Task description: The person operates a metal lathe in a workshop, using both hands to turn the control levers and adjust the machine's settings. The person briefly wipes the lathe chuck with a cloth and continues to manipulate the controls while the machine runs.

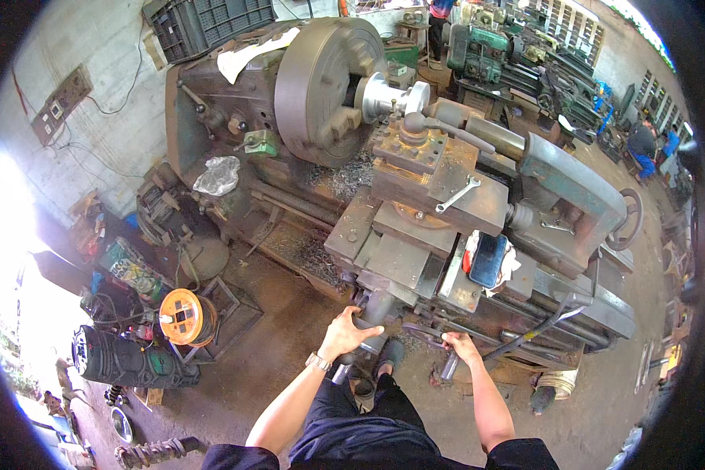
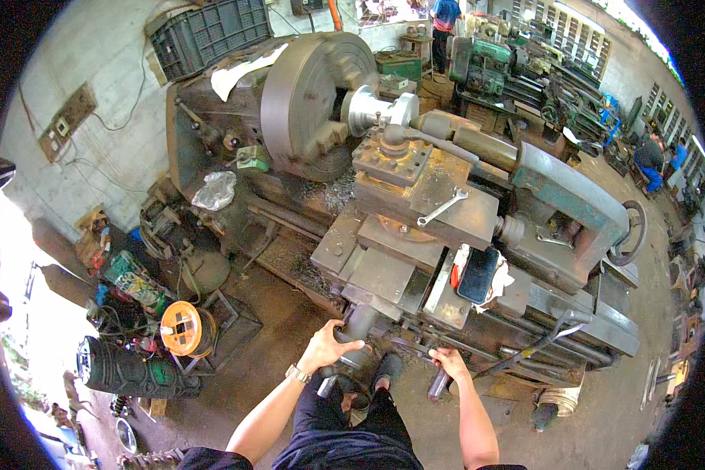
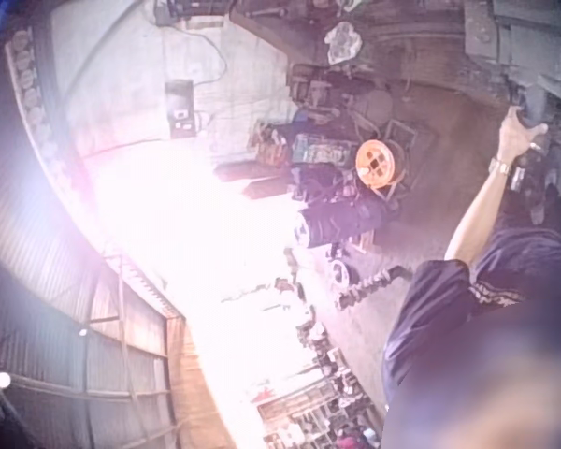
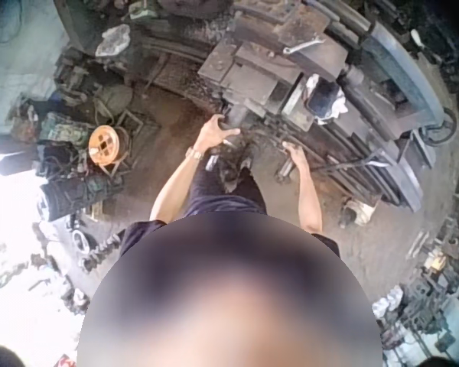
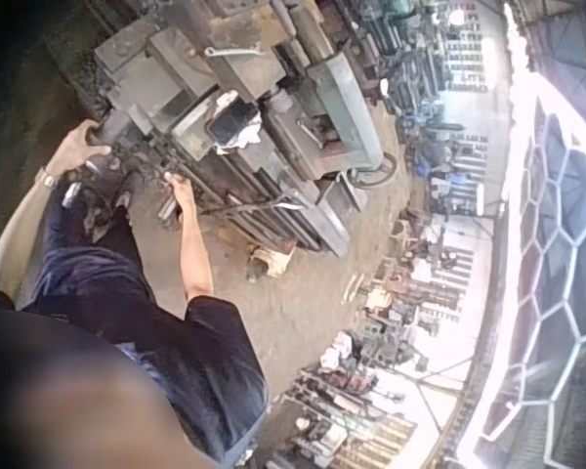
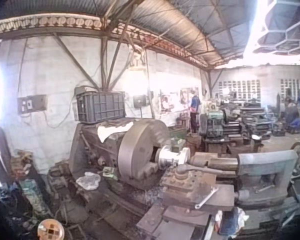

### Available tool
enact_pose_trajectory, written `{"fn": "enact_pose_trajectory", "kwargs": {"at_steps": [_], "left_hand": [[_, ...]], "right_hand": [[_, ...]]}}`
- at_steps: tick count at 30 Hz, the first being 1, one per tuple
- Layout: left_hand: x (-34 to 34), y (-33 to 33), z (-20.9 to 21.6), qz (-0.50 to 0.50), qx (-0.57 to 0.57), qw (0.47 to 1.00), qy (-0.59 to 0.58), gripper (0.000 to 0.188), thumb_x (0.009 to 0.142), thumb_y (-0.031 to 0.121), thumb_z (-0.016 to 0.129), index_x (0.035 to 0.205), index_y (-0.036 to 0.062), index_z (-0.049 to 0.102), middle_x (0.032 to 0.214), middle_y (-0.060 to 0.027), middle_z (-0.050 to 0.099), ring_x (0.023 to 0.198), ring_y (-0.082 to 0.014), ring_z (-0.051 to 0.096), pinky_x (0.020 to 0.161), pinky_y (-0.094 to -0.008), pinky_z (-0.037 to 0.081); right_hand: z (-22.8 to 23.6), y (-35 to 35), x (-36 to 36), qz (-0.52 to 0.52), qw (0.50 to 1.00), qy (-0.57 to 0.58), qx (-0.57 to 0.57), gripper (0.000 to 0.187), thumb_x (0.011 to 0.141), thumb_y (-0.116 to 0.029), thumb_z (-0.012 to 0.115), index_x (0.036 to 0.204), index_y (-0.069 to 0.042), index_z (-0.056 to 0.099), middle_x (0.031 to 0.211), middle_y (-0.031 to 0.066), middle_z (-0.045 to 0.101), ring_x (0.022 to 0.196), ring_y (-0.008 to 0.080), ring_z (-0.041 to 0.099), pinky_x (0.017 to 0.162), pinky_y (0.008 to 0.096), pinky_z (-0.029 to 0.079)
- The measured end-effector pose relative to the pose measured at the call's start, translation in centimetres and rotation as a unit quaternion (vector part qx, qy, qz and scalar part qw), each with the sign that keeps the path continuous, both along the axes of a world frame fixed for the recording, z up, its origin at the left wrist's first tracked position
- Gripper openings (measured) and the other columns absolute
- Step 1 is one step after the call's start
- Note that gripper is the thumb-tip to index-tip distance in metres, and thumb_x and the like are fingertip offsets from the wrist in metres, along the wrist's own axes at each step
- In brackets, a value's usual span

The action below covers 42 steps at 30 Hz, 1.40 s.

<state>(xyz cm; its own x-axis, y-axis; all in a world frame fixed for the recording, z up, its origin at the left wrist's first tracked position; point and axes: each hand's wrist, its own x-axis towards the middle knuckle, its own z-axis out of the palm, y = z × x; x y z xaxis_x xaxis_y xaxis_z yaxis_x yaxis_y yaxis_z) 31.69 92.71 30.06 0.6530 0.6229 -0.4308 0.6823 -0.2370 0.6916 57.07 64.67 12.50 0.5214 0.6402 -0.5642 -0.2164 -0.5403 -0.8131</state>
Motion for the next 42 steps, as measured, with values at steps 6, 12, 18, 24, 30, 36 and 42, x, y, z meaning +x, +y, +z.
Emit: {"fn": "enact_pose_trajectory", "kwargs": {"at_steps": [6, 12, 18, 24, 30, 36, 42], "left_hand": [[-1.8, 1.3, -5.1, 0.009, -0.103, 0.981, -0.162, 0.088, 0.082, 0.058, 0.075, 0.141, -0.0001, 0.046, 0.127, -0.0218, 0.063, 0.119, -0.0308, 0.061, 0.102, -0.0411, 0.046], [-10.4, -1.8, -8.4, 0.064, -0.133, 0.986, -0.079, 0.054, 0.089, 0.021, 0.063, 0.135, -0.0038, 0.048, 0.124, -0.0196, 0.063, 0.118, -0.0282, 0.061, 0.101, -0.0392, 0.047], [-7.7, -8.8, -11.6, 0.049, 0.070, 0.991, 0.102, 0.051, 0.082, 0.039, 0.070, 0.104, -0.0063, 0.062, 0.092, -0.0268, 0.069, 0.090, -0.0428, 0.069, 0.083, -0.0467, 0.056], [-6.8, -8.4, -9.0, -0.018, -0.176, 0.979, 0.104, 0.037, 0.084, 0.032, 0.068, 0.067, -0.0007, 0.069, 0.062, -0.0143, 0.068, 0.046, -0.0176, 0.062, 0.043, -0.0319, 0.049], [-8.9, -1.5, -4.8, 0.100, -0.041, 0.984, 0.139, 0.044, 0.074, 0.038, 0.073, 0.085, -0.0049, 0.074, 0.081, -0.0233, 0.073, 0.072, -0.0338, 0.073, 0.067, -0.0404, 0.057], [-5.9, -8.1, -9.8, -0.003, -0.173, 0.979, 0.102, 0.043, 0.083, 0.039, 0.071, 0.069, -0.0010, 0.062, 0.052, -0.0091, 0.059, 0.043, -0.0215, 0.060, 0.042, -0.0388, 0.050], [-9.6, -4.6, -1.4, 0.124, -0.339, 0.930, -0.064, 0.025, 0.086, 0.021, 0.071, 0.068, 0.0061, 0.062, 0.054, 0.0003, 0.054, 0.040, -0.0098, 0.048, 0.038, -0.0277, 0.037]], "right_hand": [[0.3, -0.1, 0.1, 0.051, 0.997, -0.054, 0.017, 0.045, 0.091, -0.045, 0.067, 0.075, -0.003, 0.068, 0.071, 0.0022, 0.065, 0.068, 0.0113, 0.059, 0.068, 0.0286, 0.046], [-0.8, -0.3, 0.3, 0.030, 0.998, -0.059, -0.014, 0.049, 0.089, -0.048, 0.069, 0.076, 0.000, 0.069, 0.070, 0.0035, 0.066, 0.069, 0.0139, 0.060, 0.069, 0.0310, 0.047], [-1.3, -0.4, 0.2, 0.002, 0.999, -0.048, 0.000, 0.045, 0.087, -0.044, 0.072, 0.077, 0.000, 0.070, 0.072, 0.0035, 0.067, 0.067, 0.0120, 0.060, 0.068, 0.0301, 0.047], [-0.3, 0.1, -0.4, -0.027, 0.999, -0.005, 0.040, 0.039, 0.086, -0.038, 0.075, 0.085, 0.001, 0.072, 0.072, 0.0036, 0.068, 0.066, 0.0104, 0.060, 0.063, 0.0268, 0.046], [-0.1, -0.1, -0.1, -0.001, 0.998, 0.013, 0.065, 0.044, 0.086, -0.043, 0.075, 0.076, -0.001, 0.070, 0.070, 0.0032, 0.066, 0.063, 0.0100, 0.058, 0.062, 0.0285, 0.045], [-0.6, -0.2, -0.3, 0.000, 0.998, -0.058, 0.030, 0.042, 0.088, -0.042, 0.071, 0.078, -0.002, 0.070, 0.069, 0.0032, 0.067, 0.064, 0.0120, 0.060, 0.064, 0.0294, 0.046], [0.0, -0.1, -0.5, 0.000, 0.997, -0.059, 0.050, 0.043, 0.088, -0.041, 0.071, 0.072, -0.001, 0.068, 0.069, 0.0025, 0.065, 0.065, 0.0122, 0.059, 0.064, 0.0299, 0.046]]}}
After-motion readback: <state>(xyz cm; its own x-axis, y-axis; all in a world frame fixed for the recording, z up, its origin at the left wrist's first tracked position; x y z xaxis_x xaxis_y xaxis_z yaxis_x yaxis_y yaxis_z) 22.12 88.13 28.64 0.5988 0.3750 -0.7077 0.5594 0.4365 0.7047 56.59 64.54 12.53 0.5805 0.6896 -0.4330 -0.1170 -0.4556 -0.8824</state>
